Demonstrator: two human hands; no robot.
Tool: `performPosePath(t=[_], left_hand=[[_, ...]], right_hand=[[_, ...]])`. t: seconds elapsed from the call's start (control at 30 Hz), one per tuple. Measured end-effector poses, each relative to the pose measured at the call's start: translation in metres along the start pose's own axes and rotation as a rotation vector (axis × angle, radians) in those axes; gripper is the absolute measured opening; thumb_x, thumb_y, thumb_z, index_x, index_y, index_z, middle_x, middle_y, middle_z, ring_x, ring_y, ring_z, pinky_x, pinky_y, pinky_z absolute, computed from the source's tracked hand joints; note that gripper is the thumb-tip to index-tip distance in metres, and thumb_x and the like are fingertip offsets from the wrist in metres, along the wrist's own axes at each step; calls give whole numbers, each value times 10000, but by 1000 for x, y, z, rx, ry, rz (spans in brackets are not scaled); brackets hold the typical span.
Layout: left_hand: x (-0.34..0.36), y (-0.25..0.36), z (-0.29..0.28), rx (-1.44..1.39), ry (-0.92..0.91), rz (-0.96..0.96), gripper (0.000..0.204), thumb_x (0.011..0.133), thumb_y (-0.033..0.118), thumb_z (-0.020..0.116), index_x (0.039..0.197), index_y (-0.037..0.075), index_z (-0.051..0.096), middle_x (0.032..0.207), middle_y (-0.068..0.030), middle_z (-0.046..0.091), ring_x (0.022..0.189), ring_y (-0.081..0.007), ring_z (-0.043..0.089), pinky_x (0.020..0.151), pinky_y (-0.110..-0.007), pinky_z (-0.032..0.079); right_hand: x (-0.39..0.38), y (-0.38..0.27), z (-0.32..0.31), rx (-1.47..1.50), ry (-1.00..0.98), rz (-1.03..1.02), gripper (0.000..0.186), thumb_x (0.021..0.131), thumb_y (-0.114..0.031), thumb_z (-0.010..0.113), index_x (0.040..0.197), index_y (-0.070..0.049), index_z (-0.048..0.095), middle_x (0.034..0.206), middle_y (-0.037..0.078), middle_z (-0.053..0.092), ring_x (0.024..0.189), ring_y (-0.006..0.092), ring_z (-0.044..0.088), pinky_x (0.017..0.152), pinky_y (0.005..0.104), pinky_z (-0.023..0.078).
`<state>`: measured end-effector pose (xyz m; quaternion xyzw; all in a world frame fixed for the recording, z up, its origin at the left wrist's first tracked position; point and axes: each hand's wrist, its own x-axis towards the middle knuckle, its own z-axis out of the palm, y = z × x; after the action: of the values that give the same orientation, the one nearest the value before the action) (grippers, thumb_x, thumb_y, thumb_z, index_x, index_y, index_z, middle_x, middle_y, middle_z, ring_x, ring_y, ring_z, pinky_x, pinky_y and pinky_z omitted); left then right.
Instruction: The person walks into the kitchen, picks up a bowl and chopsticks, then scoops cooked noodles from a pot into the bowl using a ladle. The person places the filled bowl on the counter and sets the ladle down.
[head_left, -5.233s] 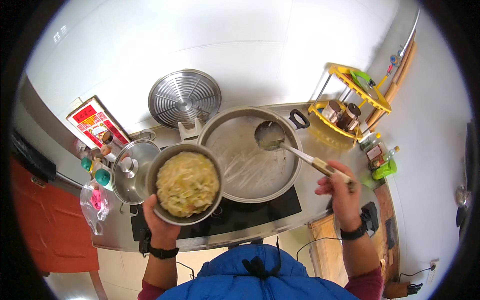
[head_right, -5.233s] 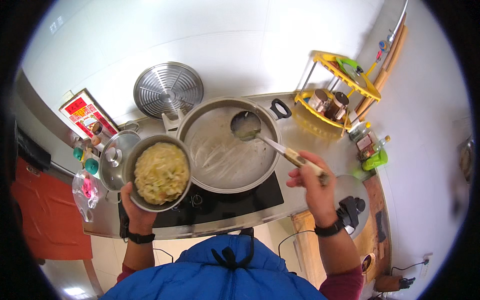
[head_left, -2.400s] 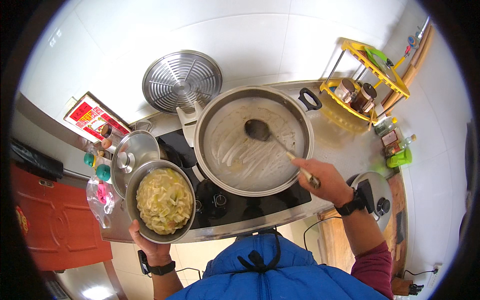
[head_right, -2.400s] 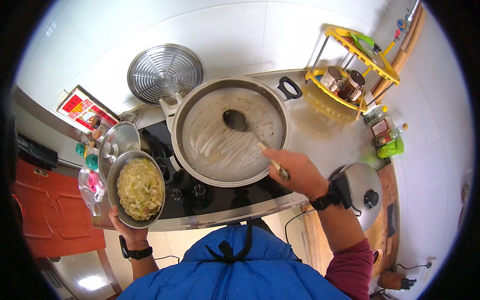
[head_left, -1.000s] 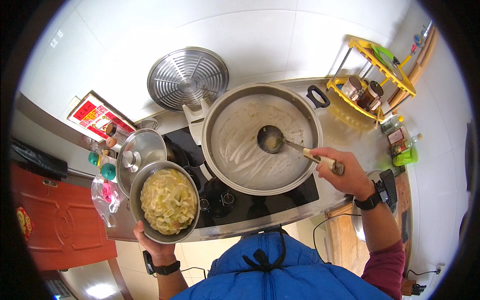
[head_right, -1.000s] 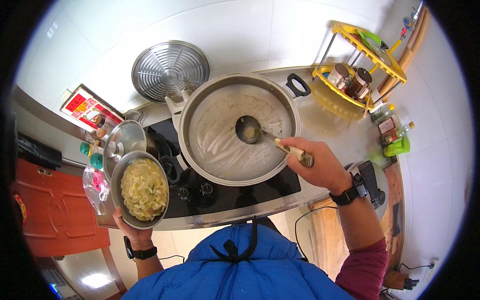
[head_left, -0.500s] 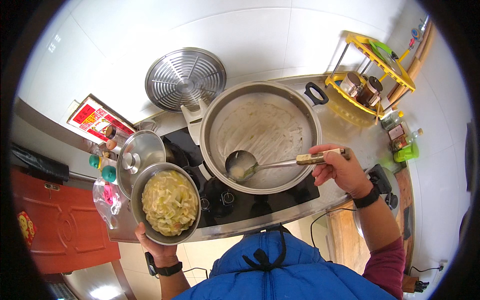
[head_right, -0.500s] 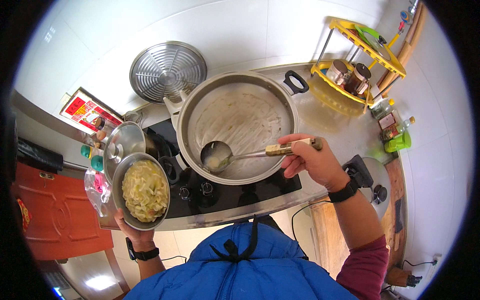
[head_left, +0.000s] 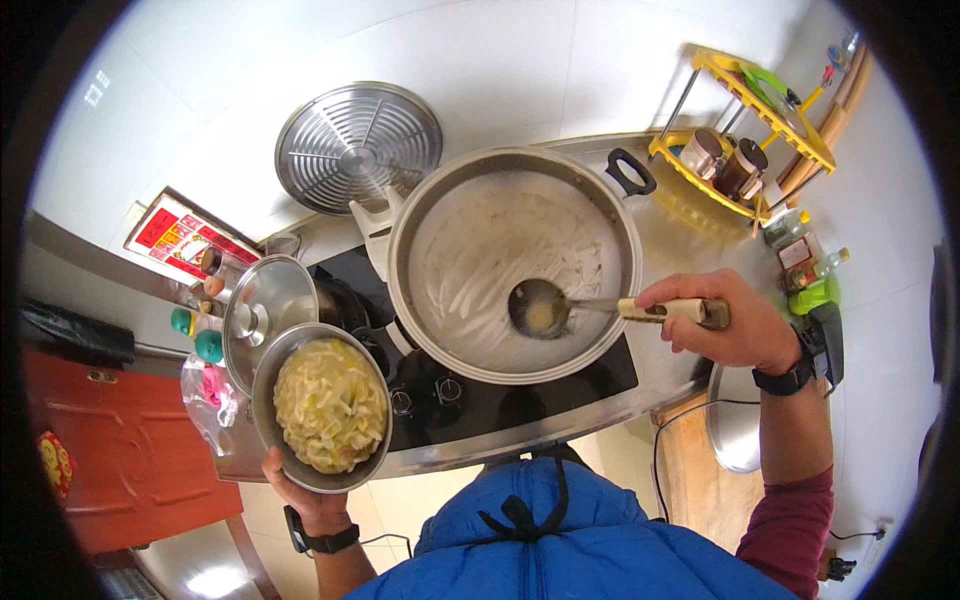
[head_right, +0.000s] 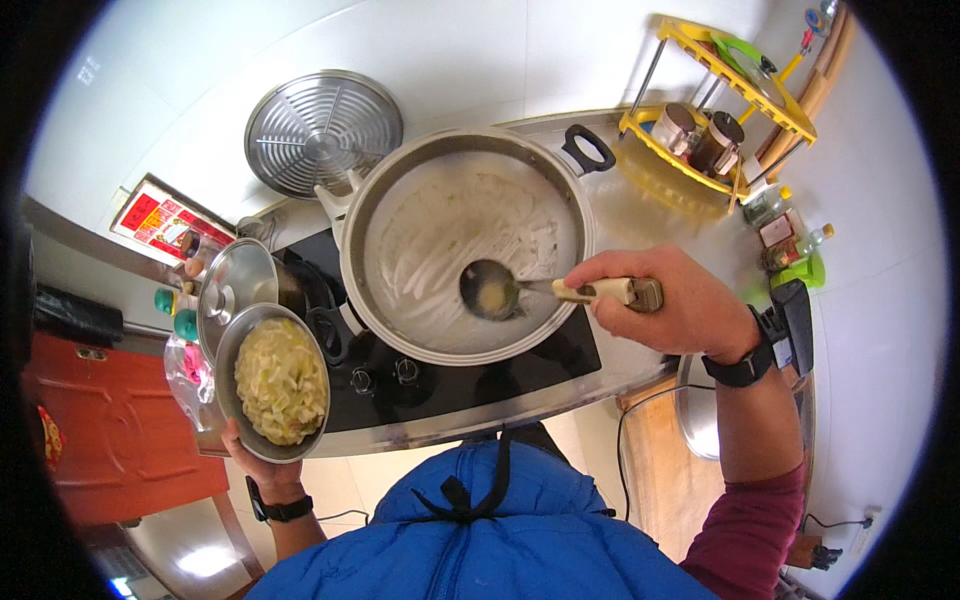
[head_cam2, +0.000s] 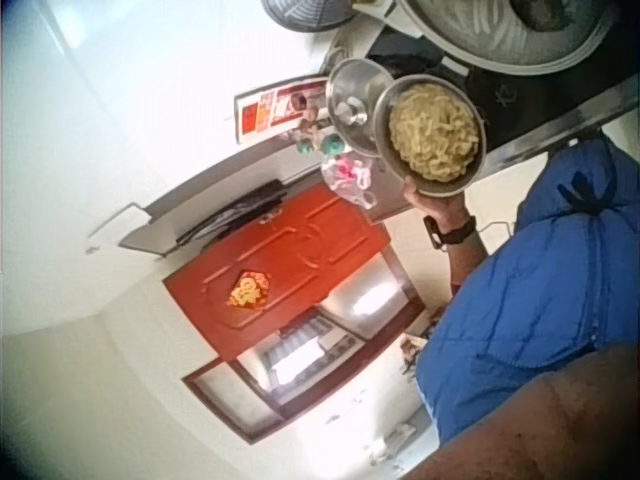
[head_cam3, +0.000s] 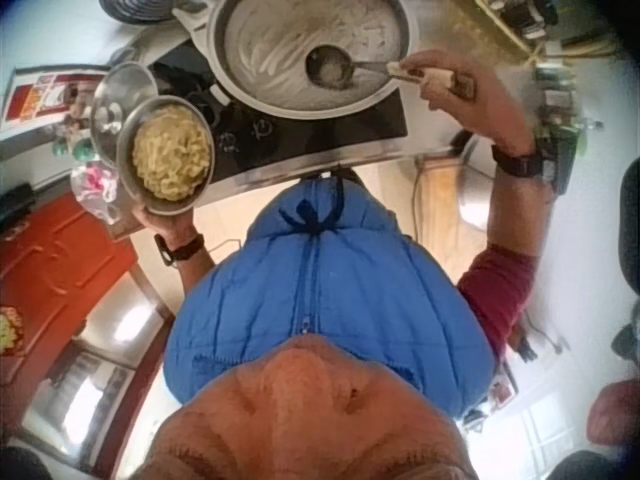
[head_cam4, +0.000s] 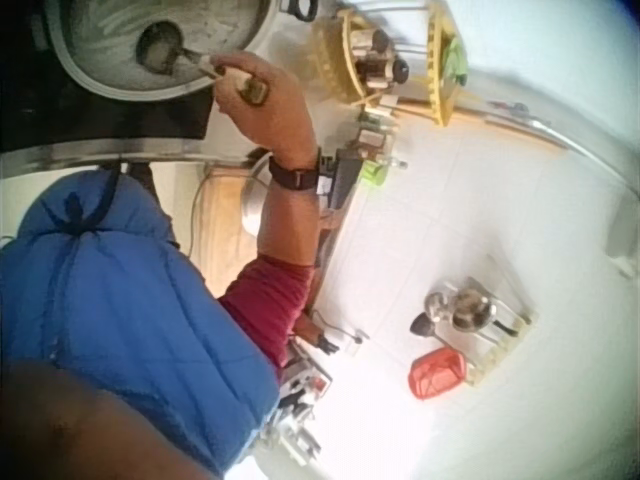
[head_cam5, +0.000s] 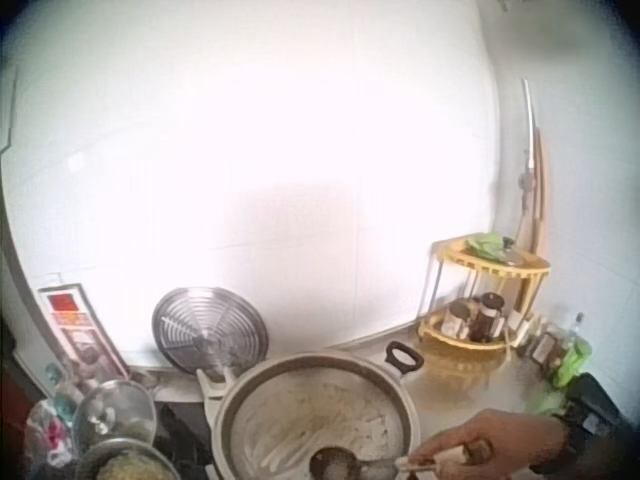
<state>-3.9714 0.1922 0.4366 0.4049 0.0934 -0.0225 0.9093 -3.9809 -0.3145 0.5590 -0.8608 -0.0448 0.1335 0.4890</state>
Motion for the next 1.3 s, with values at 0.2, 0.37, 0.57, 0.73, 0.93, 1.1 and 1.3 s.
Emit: performPosePath(t=[0.2,0.37,0.57,0.73,0.93,1.1,1.3], left_hand=[[3,0,4,-2,31,-16,770,889,493,586,1518,95,389,1528,-139,464,1331,-352,525,1065,-535,483],[10,-4,11,24,64,-3,844,841,486,609,1528,67,355,1520,-170,450,1337,-378,505,1072,-538,471],[20,-9,22,68,115,8,867,835,521,591,1534,69,346,1521,-171,446,1334,-379,507,1063,-541,477],[29,-10,26,67,29,1,873,829,531,587,1531,67,353,1512,-173,457,1321,-378,518,1052,-540,485],[35,-10,22,66,26,-1,873,821,520,606,1525,64,363,1510,-176,460,1318,-379,521,1057,-541,480],[34,-9,13,35,107,-12,873,813,502,631,1517,57,371,1499,-177,474,1316,-377,524,1061,-542,476],[28,-6,1,40,117,-19,857,813,478,641,1504,40,385,1480,-186,492,1298,-371,538,1065,-517,481]], right_hand=[[16,2,14,482,22,168,320,943,-131,565,1215,1,670,817,80,720,674,134,702,634,246,573],[27,21,18,802,190,323,354,965,-167,513,1223,25,659,778,110,720,616,179,711,601,256,585],[31,40,10,544,298,163,330,952,-146,564,1222,17,659,848,114,726,691,147,699,665,253,572],[36,38,16,2,273,-102,295,919,-120,632,1196,-30,682,871,84,712,724,139,660,688,276,535],[40,18,28,103,42,-99,305,915,-114,636,1208,-46,689,838,55,712,719,101,657,671,265,535],[45,5,38,584,19,159,319,943,-109,585,1226,8,673,844,69,712,737,103,681,676,245,568],[45,-6,39,626,60,181,328,949,-97,549,1226,38,660,849,92,706,743,114,686,699,259,593]])
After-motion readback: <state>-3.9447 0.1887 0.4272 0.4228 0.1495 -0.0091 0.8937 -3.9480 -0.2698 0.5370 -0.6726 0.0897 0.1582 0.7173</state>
